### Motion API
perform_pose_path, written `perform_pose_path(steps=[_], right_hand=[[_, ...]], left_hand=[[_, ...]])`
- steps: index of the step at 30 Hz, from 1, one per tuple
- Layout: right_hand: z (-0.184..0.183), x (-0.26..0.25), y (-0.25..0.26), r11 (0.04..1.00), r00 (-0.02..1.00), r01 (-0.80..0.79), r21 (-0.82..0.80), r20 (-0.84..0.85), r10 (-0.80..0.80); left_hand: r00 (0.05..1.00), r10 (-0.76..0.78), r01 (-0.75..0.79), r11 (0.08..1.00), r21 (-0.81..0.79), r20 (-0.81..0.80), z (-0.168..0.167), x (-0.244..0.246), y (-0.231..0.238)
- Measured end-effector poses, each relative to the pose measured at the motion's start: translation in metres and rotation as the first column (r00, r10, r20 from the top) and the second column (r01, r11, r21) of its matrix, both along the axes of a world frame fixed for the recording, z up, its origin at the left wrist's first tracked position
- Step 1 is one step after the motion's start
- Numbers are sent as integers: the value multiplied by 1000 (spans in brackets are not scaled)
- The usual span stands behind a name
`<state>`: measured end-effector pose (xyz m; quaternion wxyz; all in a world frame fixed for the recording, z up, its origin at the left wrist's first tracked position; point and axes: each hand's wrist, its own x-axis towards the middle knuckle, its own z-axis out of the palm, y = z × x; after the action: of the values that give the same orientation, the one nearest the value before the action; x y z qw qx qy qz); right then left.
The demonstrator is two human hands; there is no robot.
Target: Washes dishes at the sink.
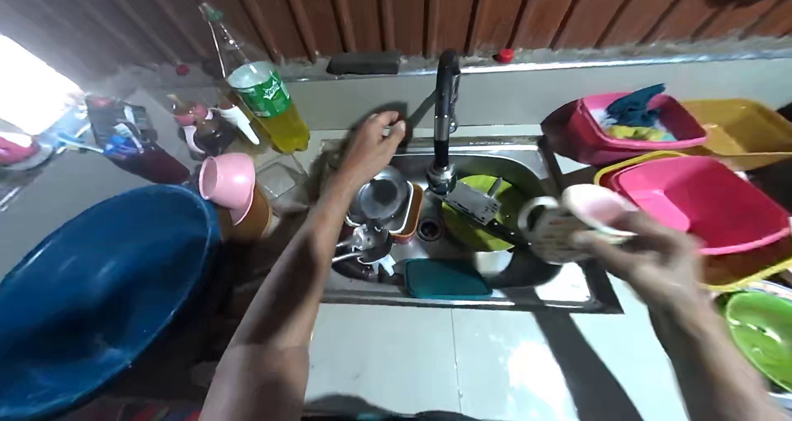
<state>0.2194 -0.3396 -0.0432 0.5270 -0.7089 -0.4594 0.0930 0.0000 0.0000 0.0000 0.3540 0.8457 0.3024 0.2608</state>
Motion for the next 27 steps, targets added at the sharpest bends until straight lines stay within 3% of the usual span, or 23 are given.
perform_pose_path(steps=[3, 6, 9, 13, 15, 18, 21, 25, 27], right_hand=[[-30, -22, 59, 956, 995, -86, -282, 34, 99], [-57, -39, 99, 873, 963, -250, -419, -13, 270], [-68, -53, 124, 833, 936, -334, -441, -55, 347], [-75, -65, 145, 851, 933, -361, -382, -150, 328], [-80, -68, 153, 870, 934, -354, -343, -181, 308], [-86, -66, 167, 864, 962, -272, -424, -149, 230], [-86, -62, 169, 880, 936, -344, -326, -191, 295], [-80, -61, 171, 881, 968, -249, -402, -64, 244], [-80, -55, 166, 901, 962, -263, -345, -21, 273]], left_hand=[[996, -86, 84, 995, -54, -26, -4, 51, 13], [989, -106, 105, 994, -19, -108, -14, 93, 21], [962, -157, 156, 987, -25, -224, -15, 117, 23], [964, -89, 104, 994, 45, -252, -19, 125, 16], [979, -87, 90, 996, 6, -182, -25, 121, 15], [996, -83, 84, 988, -131, 15, -47, 117, 20], [986, -27, 66, 969, -236, 166, -61, 118, 21], [991, 4, 55, 902, -429, 136, -83, 101, 17], [987, 44, 32, 892, -450, 156, -94, 74, -5]])
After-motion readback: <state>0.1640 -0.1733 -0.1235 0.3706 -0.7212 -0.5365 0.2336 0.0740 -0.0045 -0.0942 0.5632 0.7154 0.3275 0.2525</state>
